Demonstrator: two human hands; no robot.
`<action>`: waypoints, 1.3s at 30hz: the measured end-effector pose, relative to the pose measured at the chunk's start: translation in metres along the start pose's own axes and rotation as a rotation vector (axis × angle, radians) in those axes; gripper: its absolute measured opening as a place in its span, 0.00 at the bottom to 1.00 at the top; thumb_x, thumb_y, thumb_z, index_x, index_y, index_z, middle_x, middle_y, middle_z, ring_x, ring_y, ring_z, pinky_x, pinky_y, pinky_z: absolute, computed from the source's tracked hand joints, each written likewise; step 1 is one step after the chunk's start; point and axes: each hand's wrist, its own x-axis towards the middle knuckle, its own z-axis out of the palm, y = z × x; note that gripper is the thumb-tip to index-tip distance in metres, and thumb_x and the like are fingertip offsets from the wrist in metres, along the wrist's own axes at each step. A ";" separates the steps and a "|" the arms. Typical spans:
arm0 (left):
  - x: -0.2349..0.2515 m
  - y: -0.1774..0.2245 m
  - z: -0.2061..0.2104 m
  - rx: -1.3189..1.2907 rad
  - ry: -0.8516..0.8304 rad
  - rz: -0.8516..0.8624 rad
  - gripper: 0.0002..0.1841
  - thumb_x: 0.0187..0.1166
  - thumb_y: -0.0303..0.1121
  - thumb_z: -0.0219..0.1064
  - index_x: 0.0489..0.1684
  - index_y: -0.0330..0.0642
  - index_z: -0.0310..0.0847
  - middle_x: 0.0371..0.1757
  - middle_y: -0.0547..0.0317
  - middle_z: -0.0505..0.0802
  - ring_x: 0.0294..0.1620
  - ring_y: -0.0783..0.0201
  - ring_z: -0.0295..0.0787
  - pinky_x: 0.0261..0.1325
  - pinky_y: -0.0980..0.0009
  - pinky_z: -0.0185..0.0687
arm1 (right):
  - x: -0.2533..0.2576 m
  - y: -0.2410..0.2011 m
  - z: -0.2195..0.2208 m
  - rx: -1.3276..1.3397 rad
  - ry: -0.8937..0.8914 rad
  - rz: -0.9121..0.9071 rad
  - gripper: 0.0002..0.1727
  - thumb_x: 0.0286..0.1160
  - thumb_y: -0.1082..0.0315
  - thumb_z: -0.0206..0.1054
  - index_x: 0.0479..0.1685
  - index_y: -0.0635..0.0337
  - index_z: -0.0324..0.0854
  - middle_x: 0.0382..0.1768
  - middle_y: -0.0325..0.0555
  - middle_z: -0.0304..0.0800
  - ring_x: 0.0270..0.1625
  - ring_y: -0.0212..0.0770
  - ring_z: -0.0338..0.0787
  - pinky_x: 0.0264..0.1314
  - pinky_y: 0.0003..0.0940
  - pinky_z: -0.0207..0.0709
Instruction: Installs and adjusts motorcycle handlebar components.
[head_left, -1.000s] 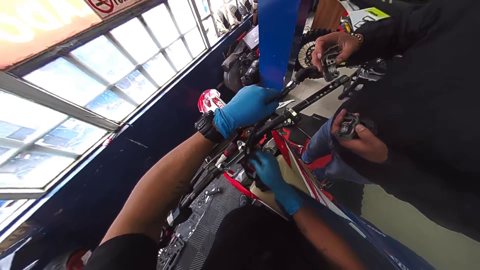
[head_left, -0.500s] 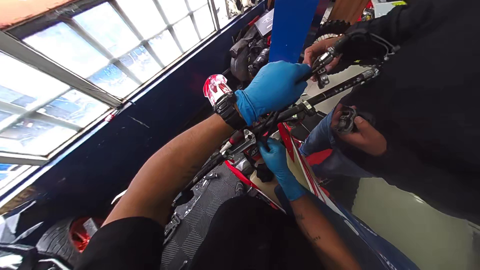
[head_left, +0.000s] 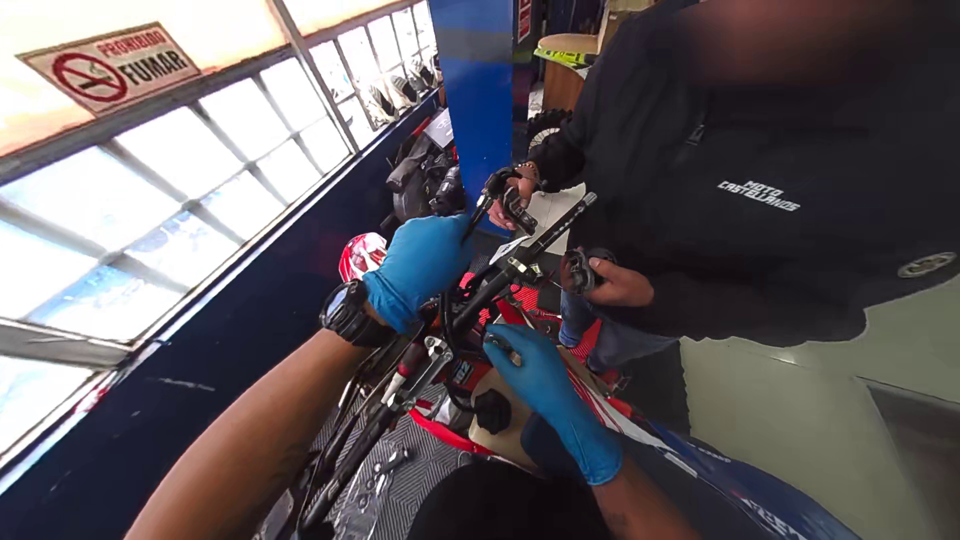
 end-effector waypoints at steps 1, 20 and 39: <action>0.001 0.002 -0.001 0.026 -0.017 -0.017 0.15 0.86 0.41 0.57 0.51 0.41 0.85 0.40 0.41 0.92 0.48 0.37 0.90 0.48 0.34 0.79 | 0.004 -0.008 -0.011 0.003 0.107 -0.060 0.17 0.82 0.57 0.65 0.60 0.55 0.92 0.55 0.44 0.96 0.60 0.40 0.93 0.67 0.43 0.84; 0.044 0.020 0.013 -0.337 0.252 0.138 0.27 0.87 0.48 0.61 0.80 0.43 0.73 0.50 0.41 0.93 0.52 0.40 0.91 0.56 0.36 0.82 | 0.226 -0.112 -0.184 -0.252 -0.528 0.048 0.16 0.85 0.56 0.65 0.39 0.56 0.93 0.22 0.38 0.85 0.19 0.28 0.76 0.22 0.28 0.70; 0.060 -0.014 0.042 -0.556 0.525 0.194 0.23 0.86 0.38 0.64 0.79 0.50 0.77 0.60 0.47 0.93 0.57 0.51 0.93 0.63 0.42 0.84 | -0.175 0.073 -0.090 0.592 0.010 0.603 0.22 0.91 0.63 0.52 0.57 0.69 0.88 0.45 0.53 0.97 0.44 0.43 0.96 0.48 0.40 0.90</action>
